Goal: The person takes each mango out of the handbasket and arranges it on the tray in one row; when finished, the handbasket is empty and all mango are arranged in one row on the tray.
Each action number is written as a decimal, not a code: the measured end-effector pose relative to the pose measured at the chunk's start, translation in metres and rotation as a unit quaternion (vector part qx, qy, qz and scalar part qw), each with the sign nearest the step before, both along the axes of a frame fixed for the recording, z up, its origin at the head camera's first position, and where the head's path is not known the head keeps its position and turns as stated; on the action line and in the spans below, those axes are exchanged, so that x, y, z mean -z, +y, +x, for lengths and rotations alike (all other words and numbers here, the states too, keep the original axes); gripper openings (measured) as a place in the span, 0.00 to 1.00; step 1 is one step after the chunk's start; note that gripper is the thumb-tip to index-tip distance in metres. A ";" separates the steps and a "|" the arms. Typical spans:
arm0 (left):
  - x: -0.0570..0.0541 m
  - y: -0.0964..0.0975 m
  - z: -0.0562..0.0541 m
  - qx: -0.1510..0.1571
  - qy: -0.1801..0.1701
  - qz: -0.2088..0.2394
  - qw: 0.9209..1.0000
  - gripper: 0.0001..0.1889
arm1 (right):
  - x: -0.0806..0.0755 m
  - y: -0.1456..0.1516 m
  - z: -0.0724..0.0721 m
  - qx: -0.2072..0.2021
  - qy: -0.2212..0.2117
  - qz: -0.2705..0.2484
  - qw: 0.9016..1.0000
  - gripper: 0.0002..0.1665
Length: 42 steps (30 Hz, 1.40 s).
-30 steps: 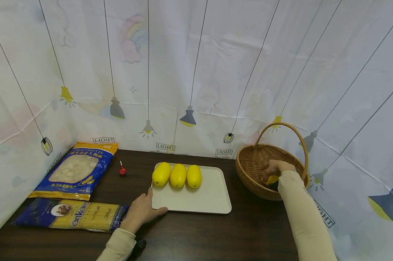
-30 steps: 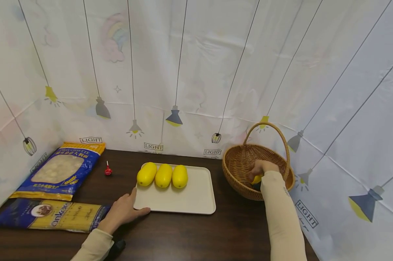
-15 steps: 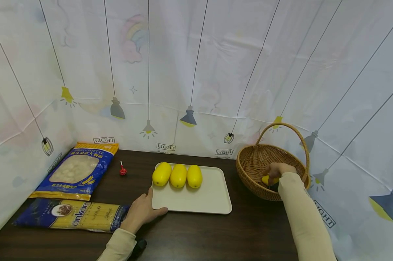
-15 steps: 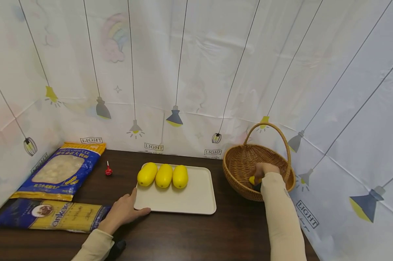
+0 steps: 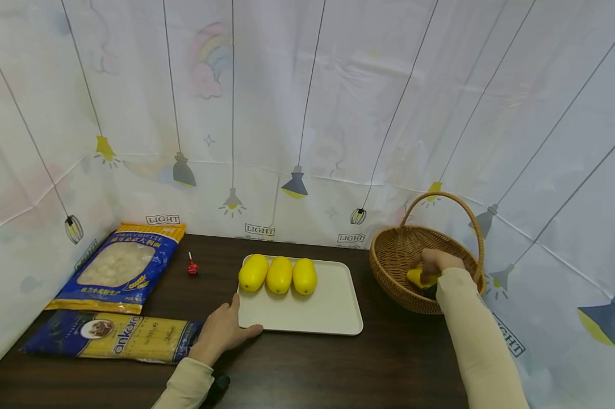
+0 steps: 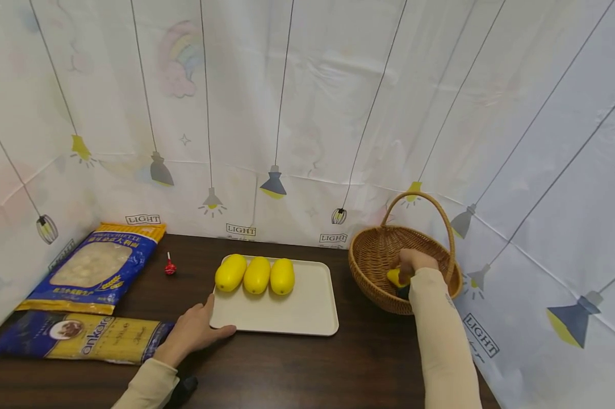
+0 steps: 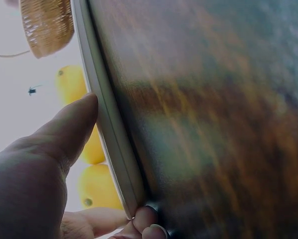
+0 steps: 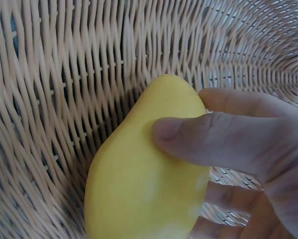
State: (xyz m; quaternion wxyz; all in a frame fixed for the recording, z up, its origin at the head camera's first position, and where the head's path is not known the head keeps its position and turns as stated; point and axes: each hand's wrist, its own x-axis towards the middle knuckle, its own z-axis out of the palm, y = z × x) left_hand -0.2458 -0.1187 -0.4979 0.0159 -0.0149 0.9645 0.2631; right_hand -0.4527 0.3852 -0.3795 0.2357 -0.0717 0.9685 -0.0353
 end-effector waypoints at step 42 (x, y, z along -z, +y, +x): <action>-0.002 0.001 0.002 0.005 -0.002 -0.003 1.000 0.57 | -0.044 -0.042 -0.001 -0.102 0.202 -0.077 0.971 0.35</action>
